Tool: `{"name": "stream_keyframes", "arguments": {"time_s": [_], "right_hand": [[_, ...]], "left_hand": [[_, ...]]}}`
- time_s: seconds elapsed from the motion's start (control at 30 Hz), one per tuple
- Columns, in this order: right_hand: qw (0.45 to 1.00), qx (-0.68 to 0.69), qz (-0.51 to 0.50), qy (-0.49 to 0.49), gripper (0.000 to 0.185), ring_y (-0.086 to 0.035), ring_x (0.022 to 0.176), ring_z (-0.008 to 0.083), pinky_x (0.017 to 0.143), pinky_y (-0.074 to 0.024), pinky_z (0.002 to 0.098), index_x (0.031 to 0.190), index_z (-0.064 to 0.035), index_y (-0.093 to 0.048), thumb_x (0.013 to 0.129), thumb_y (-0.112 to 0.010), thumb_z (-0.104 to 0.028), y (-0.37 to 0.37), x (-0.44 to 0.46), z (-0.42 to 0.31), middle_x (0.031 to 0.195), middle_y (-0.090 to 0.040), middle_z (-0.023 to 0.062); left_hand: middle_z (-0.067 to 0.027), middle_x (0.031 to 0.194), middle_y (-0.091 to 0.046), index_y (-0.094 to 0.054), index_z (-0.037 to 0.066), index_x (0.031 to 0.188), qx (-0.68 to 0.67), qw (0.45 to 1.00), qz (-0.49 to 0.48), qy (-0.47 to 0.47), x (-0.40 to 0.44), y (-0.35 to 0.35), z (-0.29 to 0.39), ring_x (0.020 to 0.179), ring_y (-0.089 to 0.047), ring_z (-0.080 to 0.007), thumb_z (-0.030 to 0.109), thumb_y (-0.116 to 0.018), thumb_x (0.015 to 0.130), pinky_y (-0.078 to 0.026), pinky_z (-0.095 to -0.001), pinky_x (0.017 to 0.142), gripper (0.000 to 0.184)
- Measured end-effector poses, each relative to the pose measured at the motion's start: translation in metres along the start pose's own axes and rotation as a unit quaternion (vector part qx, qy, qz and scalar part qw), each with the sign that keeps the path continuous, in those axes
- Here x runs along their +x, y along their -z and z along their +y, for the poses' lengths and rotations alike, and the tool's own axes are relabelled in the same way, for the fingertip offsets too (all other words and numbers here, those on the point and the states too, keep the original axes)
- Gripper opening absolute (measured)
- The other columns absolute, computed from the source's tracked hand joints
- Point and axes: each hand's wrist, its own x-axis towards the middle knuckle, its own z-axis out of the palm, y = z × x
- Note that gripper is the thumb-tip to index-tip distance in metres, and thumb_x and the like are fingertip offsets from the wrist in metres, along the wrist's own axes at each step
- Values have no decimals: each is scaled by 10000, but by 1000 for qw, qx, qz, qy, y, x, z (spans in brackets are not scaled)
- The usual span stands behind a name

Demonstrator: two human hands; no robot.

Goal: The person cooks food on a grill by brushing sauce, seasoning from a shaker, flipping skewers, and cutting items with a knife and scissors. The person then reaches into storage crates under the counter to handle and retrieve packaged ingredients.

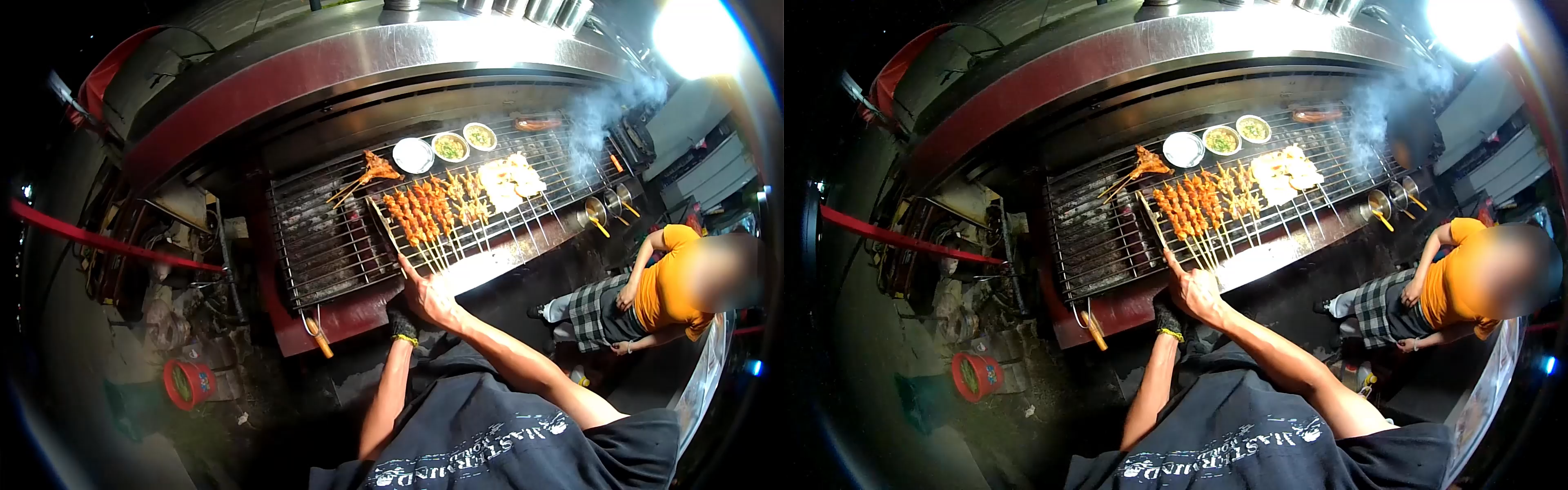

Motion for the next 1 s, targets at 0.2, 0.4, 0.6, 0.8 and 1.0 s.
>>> {"name": "stream_keyframes", "arguments": {"time_s": [0.2,0.4,0.6,0.8,1.0], "right_hand": [[988,125,4,-89,646,-581,453,376,481,-489,464,1472,-94,-334,885,-591,-173,10,0,8,521,-555,220],[944,277,-44,-173,407,-505,476,209,483,-386,361,1270,-27,-496,947,-591,-256,33,-14,29,561,-530,133],[914,360,-71,-173,393,-502,546,91,502,-413,287,1263,-1,-541,957,-600,-241,55,-54,50,672,-550,22],[893,383,-140,-192,419,-507,680,53,573,-428,247,1302,10,-551,957,-619,-218,86,-73,73,860,-609,4],[860,446,-183,-165,378,-396,607,38,522,-335,219,1334,-63,-561,1003,-552,-247,67,-63,135,725,-483,-80]], "left_hand": [[-106,958,-655,-623,8,1044,-109,991,75,0,-4,2,-43,842,-594,-267,159,-492,974,-473,-354,775,212],[-253,846,-645,-649,-36,918,19,999,48,-1,-12,53,69,799,-632,-392,184,-498,963,-472,-439,720,271],[-177,755,-653,-615,-23,896,-92,992,10,82,-15,59,81,566,-623,-284,233,-511,977,-471,-380,537,289],[-115,682,-633,-578,10,866,-216,962,-39,165,-15,65,92,386,-544,-180,298,-484,1003,-405,-315,378,333],[-90,612,-595,-549,29,778,-198,963,-63,173,-14,73,92,394,-529,-161,307,-468,1003,-401,-299,383,367]]}}
